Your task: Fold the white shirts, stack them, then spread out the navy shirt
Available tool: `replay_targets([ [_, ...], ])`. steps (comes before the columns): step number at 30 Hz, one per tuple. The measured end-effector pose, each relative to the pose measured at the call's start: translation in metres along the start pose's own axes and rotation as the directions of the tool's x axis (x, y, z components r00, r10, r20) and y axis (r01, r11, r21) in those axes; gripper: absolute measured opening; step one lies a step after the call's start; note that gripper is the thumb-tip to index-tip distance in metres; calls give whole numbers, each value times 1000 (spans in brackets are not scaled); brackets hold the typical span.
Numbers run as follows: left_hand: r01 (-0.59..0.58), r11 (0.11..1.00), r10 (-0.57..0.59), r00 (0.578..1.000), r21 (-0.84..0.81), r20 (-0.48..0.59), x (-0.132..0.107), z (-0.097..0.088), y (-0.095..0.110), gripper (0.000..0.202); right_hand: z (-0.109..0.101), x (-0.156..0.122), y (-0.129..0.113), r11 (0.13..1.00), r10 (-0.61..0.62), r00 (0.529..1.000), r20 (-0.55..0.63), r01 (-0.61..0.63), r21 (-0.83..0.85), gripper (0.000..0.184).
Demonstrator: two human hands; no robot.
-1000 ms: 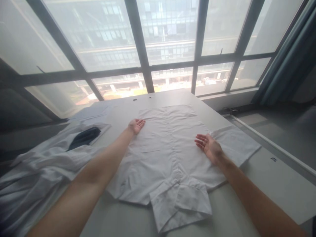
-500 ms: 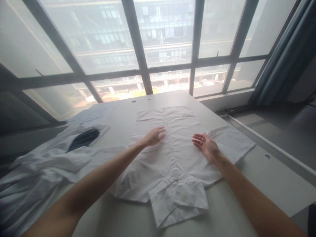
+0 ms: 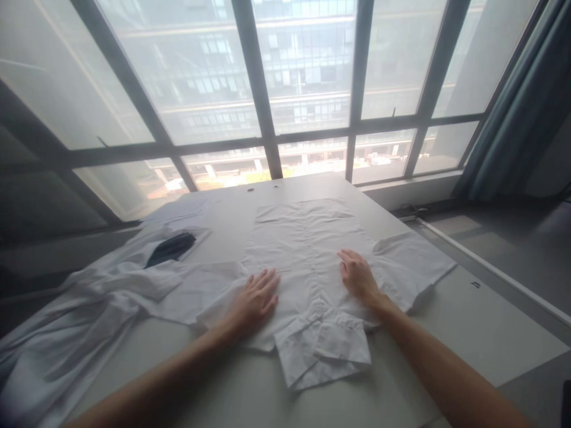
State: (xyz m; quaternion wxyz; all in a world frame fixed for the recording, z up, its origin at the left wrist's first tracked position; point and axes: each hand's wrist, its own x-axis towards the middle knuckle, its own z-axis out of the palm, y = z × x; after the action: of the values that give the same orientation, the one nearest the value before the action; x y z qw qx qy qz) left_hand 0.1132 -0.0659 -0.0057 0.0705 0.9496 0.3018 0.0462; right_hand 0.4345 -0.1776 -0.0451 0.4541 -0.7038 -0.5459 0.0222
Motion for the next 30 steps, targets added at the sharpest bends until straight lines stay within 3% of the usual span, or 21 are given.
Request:
replay_targets([
  [5, -7, 1000, 6, 1000, 18, 30, -5, -1, 4, 62, 1, -10, -1, 966, 24, 983, 181, 24, -258, 44],
  [8, 3, 1000, -3, 999, 5, 41, -22, 2, 13, 64, -4, -26, -2, 953, 5, 974, 227, 64, -295, 45],
  [11, 8, 1000, -6, 997, -26, 74, -43, 4, 23, 66, -10, -45, -2, 973, 11, 975, 222, 40, -228, 45],
  [14, 20, 994, -6, 991, -103, 135, -45, -7, 27, 70, -19, -44, -8, 997, 65, 984, 167, -69, 19, 41],
  [16, 19, 983, 2, 993, -181, 116, -25, -22, 26, 70, -24, -26, -18, 951, 114, 983, 141, -149, 271, 36],
  [18, -14, 966, 15, 1000, -257, 0, 13, -39, 23, 64, -25, 4, -32, 839, 184, 968, 170, -245, 485, 31],
  [21, -44, 941, -16, 985, -335, -175, 85, -51, 15, 52, -9, 55, -52, 543, 283, 901, 328, -432, 720, 25],
  [25, -45, 905, -42, 980, -423, -195, 165, -35, -3, 52, 36, 108, -62, 219, 297, 822, 486, -554, 803, 43],
  [27, -35, 909, -23, 991, -416, -134, 186, -19, -15, 58, 61, 127, -56, 108, 290, 808, 512, -560, 822, 48],
  [30, -15, 936, -6, 998, -352, -59, 200, 3, -34, 61, 86, 152, -32, -7, 283, 771, 571, -594, 805, 56],
])
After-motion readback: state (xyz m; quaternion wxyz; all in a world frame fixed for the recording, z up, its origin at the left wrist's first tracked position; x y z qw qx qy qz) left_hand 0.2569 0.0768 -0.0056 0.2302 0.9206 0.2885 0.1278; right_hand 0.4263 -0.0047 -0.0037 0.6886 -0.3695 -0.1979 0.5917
